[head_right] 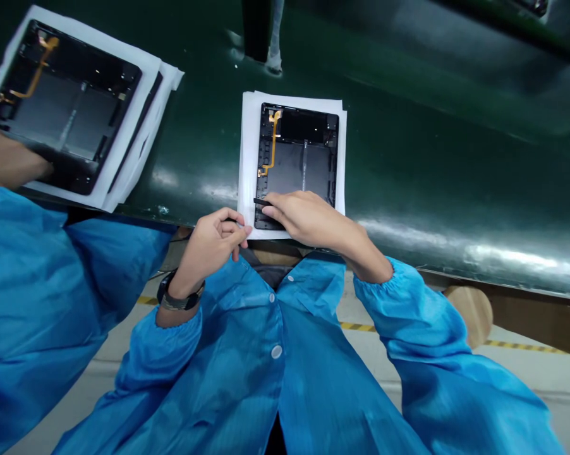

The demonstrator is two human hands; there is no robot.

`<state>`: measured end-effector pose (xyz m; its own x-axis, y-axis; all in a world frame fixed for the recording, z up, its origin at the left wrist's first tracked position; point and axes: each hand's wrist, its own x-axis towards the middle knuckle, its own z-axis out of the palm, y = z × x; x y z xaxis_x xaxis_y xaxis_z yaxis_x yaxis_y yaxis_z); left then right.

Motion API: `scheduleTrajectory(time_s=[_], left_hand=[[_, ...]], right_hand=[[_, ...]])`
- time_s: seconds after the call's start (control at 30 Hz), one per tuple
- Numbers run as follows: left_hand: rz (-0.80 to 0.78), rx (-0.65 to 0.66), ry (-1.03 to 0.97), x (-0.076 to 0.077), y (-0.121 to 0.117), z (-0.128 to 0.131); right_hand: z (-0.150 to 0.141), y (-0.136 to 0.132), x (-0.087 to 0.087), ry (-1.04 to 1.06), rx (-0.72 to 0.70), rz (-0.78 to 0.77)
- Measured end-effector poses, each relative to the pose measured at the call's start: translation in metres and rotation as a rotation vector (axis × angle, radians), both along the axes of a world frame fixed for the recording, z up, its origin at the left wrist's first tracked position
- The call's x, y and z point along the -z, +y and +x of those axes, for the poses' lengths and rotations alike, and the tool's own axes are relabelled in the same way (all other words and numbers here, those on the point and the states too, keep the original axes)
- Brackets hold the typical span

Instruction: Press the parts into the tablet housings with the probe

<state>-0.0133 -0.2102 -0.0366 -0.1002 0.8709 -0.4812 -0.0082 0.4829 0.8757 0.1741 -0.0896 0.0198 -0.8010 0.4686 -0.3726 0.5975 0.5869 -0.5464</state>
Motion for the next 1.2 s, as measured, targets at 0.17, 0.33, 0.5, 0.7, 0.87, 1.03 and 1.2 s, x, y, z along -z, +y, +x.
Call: scheduleTrajectory(time_s=[0.17, 0.33, 0.5, 0.7, 0.87, 1.03, 1.2], left_hand=[[0.096, -0.092, 0.132, -0.005, -0.003, -0.001], [0.203, -0.026, 0.239, -0.012, -0.002, 0.001], [0.169, 0.002, 0.119, -0.013, 0.001, 0.010], [0.157, -0.246, -0.081, -0.014, -0.001, 0.020], [0.142, -0.211, -0.072, -0.010, 0.000, 0.026], [0.192, -0.222, 0.223, -0.006, 0.001, 0.013], [0.024, -0.017, 0.259, -0.010, 0.007, -0.010]], right_hand=[[0.005, -0.009, 0.004, 0.010, 0.058, 0.019], [0.004, -0.010, 0.010, 0.116, -0.037, 0.064], [0.004, -0.002, 0.006, 0.171, -0.103, 0.024], [0.008, 0.003, 0.014, 0.431, 0.491, -0.340], [0.001, -0.003, 0.018, 0.452, 0.598, -0.673], [-0.006, 0.015, 0.013, 0.259, 0.486, -0.663], [-0.023, 0.035, 0.014, 0.060, 0.387, -0.681]])
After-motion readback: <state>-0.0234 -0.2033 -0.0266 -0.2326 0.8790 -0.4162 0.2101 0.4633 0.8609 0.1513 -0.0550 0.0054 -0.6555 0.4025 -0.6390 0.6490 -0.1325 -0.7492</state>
